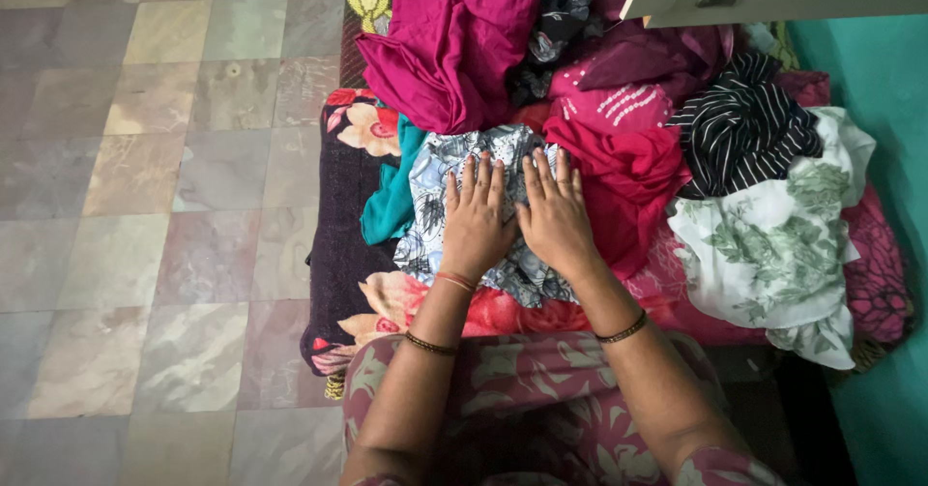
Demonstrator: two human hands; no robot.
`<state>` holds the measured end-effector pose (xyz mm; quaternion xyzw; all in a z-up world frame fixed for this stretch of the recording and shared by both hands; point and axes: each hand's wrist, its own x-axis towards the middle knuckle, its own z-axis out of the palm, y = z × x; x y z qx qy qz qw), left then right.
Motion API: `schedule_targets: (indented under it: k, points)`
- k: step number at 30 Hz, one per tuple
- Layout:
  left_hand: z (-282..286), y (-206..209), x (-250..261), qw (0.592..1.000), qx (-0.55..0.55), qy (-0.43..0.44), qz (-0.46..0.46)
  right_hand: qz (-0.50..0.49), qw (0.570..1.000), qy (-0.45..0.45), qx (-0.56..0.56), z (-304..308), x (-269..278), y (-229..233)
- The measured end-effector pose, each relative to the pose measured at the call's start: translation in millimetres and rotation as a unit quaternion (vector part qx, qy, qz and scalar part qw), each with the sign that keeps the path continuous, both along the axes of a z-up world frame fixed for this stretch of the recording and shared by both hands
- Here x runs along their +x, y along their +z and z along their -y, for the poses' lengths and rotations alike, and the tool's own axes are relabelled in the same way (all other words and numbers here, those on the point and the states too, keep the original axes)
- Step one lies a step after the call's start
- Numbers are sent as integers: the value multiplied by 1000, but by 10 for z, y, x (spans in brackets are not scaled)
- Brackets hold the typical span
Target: The person folds several garments one by one from a pile on the floor, including a patterned top, a yellow polka-dot top, a striped top, and a white floral top. Each item is smoothed, folded into a compact rectangle, and placed into an open drawer.
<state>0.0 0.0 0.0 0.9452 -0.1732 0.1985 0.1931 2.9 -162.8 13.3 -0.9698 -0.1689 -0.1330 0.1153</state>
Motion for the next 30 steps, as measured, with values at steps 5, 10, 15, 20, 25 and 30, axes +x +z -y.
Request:
schedule_targets:
  k: [5, 10, 15, 20, 25, 30]
  points:
    - [6, -6, 8, 1000, 1, 3, 16, 5, 1000, 6, 12, -16, -6, 9]
    - [2, -10, 24, 1000, -2, 4, 4, 7, 1000, 8, 15, -30, -5, 16]
    - [15, -23, 25, 1000, -8, 5, 8, 1, 1000, 6, 13, -20, -5, 5]
    - [19, -33, 31, 1000, -1, 6, -1, 4, 1000, 8, 14, -10, 3, -32]
    - [18, -36, 35, 1000, 3, 2, -1, 5, 1000, 9, 13, 3, 25, -61]
    - [15, -57, 32, 1000, 8, 5, 5, 2, 1000, 7, 20, -12, 39, -88]
